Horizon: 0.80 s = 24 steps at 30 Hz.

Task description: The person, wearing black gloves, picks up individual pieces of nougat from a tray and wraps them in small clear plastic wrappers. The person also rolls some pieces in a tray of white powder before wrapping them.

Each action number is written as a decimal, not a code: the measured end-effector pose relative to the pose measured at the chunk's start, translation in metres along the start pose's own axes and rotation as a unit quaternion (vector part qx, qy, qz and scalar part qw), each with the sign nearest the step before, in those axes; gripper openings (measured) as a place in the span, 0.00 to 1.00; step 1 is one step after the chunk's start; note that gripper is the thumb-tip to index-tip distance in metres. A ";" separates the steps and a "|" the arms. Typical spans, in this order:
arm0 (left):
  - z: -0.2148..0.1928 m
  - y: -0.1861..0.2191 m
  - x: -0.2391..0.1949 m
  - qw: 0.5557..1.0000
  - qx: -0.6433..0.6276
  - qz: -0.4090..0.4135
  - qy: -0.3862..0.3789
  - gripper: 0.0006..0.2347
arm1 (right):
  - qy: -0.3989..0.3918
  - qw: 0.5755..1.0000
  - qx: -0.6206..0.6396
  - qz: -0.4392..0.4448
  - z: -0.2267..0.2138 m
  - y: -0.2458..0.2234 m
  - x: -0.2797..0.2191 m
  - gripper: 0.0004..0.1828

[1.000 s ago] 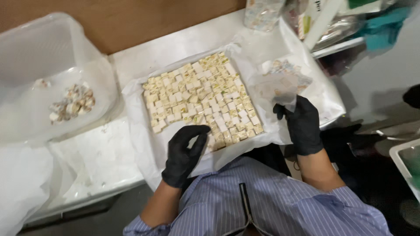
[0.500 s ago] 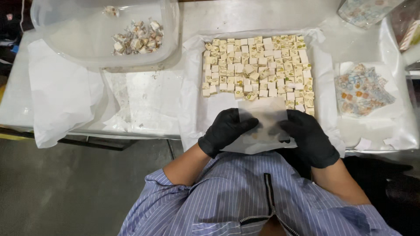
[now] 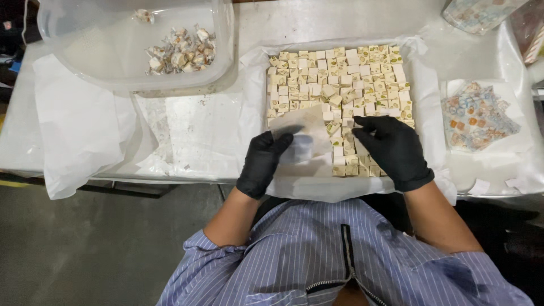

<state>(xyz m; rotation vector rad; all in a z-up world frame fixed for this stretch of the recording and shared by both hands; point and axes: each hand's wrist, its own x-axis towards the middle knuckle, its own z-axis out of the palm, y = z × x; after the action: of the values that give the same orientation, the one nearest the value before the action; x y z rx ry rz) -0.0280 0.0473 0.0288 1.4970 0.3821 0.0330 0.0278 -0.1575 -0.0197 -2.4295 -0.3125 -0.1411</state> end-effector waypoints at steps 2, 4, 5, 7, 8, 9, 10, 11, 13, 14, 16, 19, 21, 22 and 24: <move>-0.002 0.007 0.000 1.000 -0.014 0.005 0.003 0.05 | -0.022 0.999 -0.026 -0.039 -0.003 -0.020 0.003 0.16; -0.003 0.011 0.000 1.000 -0.028 0.012 0.007 0.05 | -0.043 0.995 -0.051 -0.078 0.004 -0.026 0.006 0.21; -0.004 0.010 0.000 0.999 -0.030 0.011 0.009 0.06 | -0.075 0.990 -0.088 -0.076 0.013 -0.023 0.008 0.25; -0.004 0.010 0.002 0.999 -0.031 0.012 0.011 0.06 | -0.106 0.984 -0.125 -0.074 0.024 -0.022 0.011 0.28; -0.004 0.010 0.002 0.999 -0.033 0.012 0.014 0.07 | -0.090 0.984 -0.136 -0.074 0.026 -0.024 0.011 0.26; -0.005 0.009 0.002 0.999 -0.036 0.011 0.017 0.07 | -0.074 0.984 -0.148 -0.073 0.029 -0.026 0.011 0.23; -0.004 0.009 0.001 0.999 -0.036 0.011 0.018 0.07 | -0.075 0.983 -0.148 -0.074 0.035 -0.019 0.011 0.23; -0.004 0.009 0.000 0.999 -0.039 0.012 0.019 0.08 | -0.066 0.986 -0.132 -0.081 0.041 -0.013 0.012 0.22; -0.004 0.008 0.000 0.999 -0.043 0.014 0.021 0.08 | -0.058 0.987 -0.117 -0.090 0.048 -0.005 0.013 0.20; -0.004 0.006 0.001 0.999 -0.042 0.015 0.027 0.09 | -0.067 0.988 -0.104 -0.094 0.050 -0.002 0.014 0.20; -0.004 0.002 0.002 0.998 -0.042 0.017 0.034 0.09 | -0.076 0.988 -0.091 -0.099 0.052 0.002 0.015 0.20; -0.003 -0.001 0.003 0.999 -0.036 0.014 0.032 0.09 | -0.083 0.993 -0.056 -0.069 0.047 0.001 0.015 0.21; -0.001 -0.002 0.003 0.999 -0.037 0.014 0.010 0.09 | -0.084 0.995 -0.005 -0.053 0.036 -0.009 0.010 0.19; 0.000 -0.002 0.003 0.999 -0.038 0.015 0.011 0.09 | -0.084 0.995 -0.005 -0.054 0.033 -0.009 0.008 0.19; 0.002 -0.003 0.002 0.999 -0.042 0.014 -0.017 0.08 | -0.059 0.998 0.035 0.009 0.027 -0.009 0.003 0.20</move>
<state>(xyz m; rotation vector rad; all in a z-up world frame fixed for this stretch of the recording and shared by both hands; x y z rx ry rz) -0.0258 0.0458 0.0254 1.4172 0.3276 0.0448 0.0293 -0.1334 -0.0343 -2.3750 -0.3416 0.0210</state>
